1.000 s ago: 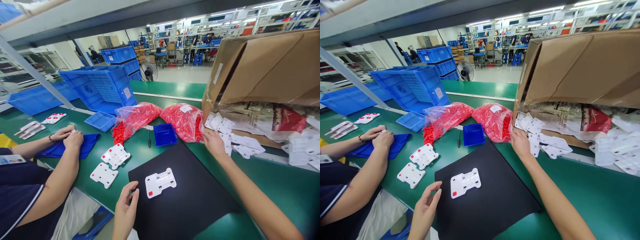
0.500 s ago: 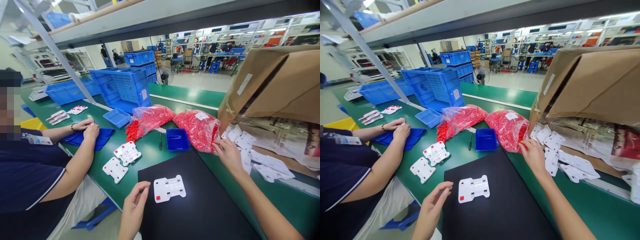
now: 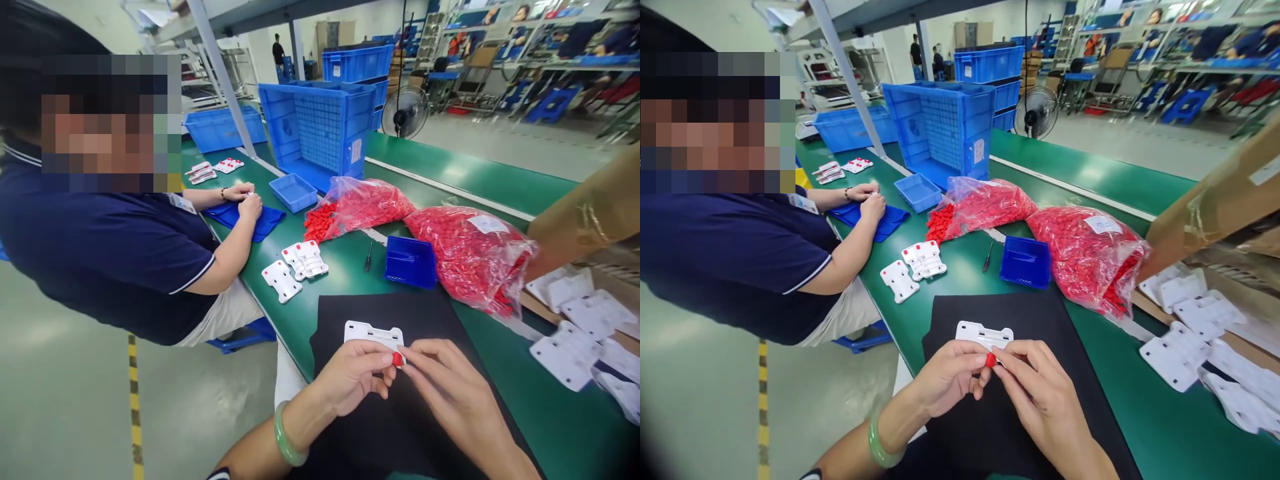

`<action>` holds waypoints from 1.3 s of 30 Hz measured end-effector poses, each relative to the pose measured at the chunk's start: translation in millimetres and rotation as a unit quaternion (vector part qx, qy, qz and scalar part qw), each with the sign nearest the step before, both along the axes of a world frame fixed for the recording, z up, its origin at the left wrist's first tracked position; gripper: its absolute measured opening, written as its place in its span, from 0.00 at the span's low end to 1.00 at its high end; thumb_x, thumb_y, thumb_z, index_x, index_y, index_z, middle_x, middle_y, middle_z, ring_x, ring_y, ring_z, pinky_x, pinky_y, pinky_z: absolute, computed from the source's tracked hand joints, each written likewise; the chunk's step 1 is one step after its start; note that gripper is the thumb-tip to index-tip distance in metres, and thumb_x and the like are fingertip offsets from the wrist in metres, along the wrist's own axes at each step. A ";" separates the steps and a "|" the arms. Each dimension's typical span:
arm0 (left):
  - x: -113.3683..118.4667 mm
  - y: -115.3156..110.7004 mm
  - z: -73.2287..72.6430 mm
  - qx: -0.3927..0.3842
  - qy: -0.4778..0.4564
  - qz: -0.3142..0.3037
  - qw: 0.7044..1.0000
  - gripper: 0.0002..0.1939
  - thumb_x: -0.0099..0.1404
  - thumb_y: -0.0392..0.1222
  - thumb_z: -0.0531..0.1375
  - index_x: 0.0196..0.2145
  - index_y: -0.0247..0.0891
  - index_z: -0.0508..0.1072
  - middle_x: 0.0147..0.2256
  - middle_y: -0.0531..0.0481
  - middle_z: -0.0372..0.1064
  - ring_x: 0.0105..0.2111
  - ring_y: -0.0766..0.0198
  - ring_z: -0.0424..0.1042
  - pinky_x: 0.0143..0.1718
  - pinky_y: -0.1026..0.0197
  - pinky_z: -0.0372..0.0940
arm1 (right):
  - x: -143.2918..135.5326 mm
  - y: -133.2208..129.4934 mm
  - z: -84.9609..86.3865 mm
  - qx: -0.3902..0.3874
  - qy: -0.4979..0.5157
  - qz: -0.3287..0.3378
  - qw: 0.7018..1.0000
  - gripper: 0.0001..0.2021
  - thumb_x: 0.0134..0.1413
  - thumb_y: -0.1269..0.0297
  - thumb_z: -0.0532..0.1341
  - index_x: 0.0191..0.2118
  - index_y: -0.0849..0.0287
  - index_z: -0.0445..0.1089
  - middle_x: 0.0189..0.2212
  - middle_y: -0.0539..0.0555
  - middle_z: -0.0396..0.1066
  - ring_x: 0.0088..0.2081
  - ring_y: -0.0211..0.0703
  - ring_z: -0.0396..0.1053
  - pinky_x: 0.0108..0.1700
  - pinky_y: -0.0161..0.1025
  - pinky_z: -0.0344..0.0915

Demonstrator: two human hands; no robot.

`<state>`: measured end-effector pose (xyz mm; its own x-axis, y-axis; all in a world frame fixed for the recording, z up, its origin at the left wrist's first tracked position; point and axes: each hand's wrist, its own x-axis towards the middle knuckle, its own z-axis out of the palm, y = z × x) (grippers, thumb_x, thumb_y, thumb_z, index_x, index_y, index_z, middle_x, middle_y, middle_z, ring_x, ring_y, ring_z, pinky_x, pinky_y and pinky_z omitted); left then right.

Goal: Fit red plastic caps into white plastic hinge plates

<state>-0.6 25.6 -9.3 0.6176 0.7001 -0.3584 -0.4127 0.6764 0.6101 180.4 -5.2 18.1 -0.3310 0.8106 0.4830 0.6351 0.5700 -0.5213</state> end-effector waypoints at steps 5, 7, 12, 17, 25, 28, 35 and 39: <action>-9.7 5.1 0.9 0.026 0.041 0.026 0.998 0.12 0.54 0.42 0.67 0.32 0.29 0.78 0.23 0.50 0.66 0.21 0.72 0.65 0.19 0.71 0.61 | -17.2 0.3 1.4 0.025 -0.036 -0.035 0.998 0.14 0.57 0.72 0.60 0.49 0.54 0.68 0.36 0.55 0.68 0.37 0.44 0.67 0.37 0.40 0.68; -10.4 6.7 -0.7 0.038 0.051 0.022 0.998 0.11 0.54 0.43 0.67 0.31 0.30 0.77 0.22 0.51 0.66 0.21 0.72 0.64 0.18 0.71 0.61 | -23.6 -0.3 4.4 0.046 -0.061 -0.035 0.996 0.13 0.57 0.72 0.60 0.48 0.55 0.68 0.35 0.55 0.69 0.36 0.44 0.68 0.37 0.40 0.68; -15.0 12.2 -4.6 0.122 0.098 0.031 0.987 0.14 0.58 0.44 0.64 0.37 0.31 0.77 0.28 0.48 0.68 0.26 0.69 0.65 0.22 0.69 0.62 | -14.2 22.0 12.2 0.054 -0.118 -0.030 0.991 0.09 0.59 0.68 0.59 0.45 0.55 0.68 0.35 0.54 0.70 0.35 0.43 0.68 0.38 0.39 0.66; -40.1 17.9 -15.3 0.289 0.298 0.132 0.900 0.13 0.64 0.42 0.58 0.45 0.37 0.73 0.35 0.48 0.70 0.34 0.64 0.68 0.36 0.62 0.65 | 42.5 113.2 5.5 0.005 -0.208 -0.141 0.968 0.09 0.59 0.58 0.57 0.40 0.55 0.71 0.37 0.55 0.72 0.41 0.48 0.68 0.45 0.45 0.63; -71.9 -6.9 -50.8 0.384 0.492 0.110 0.774 0.12 0.66 0.41 0.55 0.47 0.40 0.71 0.43 0.44 0.68 0.44 0.55 0.66 0.46 0.51 0.65 | 88.2 216.8 -42.9 -0.039 -0.336 -0.091 0.937 0.13 0.57 0.58 0.55 0.36 0.56 0.76 0.37 0.58 0.72 0.40 0.51 0.65 0.42 0.47 0.60; -69.3 -14.1 -55.9 0.385 0.495 0.090 0.773 0.13 0.66 0.41 0.55 0.48 0.39 0.70 0.44 0.43 0.67 0.45 0.54 0.66 0.47 0.50 0.65 | 94.9 223.7 -54.8 -0.045 -0.360 -0.083 0.928 0.14 0.57 0.58 0.56 0.36 0.56 0.77 0.38 0.59 0.70 0.39 0.51 0.63 0.41 0.47 0.60; -64.8 -7.0 -56.0 0.401 0.511 0.051 0.758 0.14 0.65 0.40 0.55 0.48 0.37 0.68 0.45 0.41 0.65 0.46 0.53 0.64 0.47 0.51 0.64 | 105.6 226.4 -65.9 -0.053 -0.385 -0.083 0.918 0.15 0.58 0.57 0.55 0.38 0.56 0.77 0.39 0.59 0.69 0.40 0.51 0.62 0.40 0.46 0.59; -58.5 -6.2 -56.3 0.416 0.548 0.043 0.725 0.12 0.66 0.43 0.55 0.45 0.38 0.69 0.44 0.42 0.64 0.43 0.53 0.64 0.44 0.51 0.63 | 102.7 225.2 -68.1 -0.052 -0.388 -0.087 0.916 0.14 0.58 0.57 0.55 0.37 0.55 0.77 0.38 0.58 0.69 0.40 0.51 0.62 0.39 0.46 0.58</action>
<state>-59.1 19.4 -65.6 0.2239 0.9741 -0.0325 0.6087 -0.1138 0.7852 283.0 220.1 -50.0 -0.4038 0.9118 0.0748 0.9139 0.3982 0.0794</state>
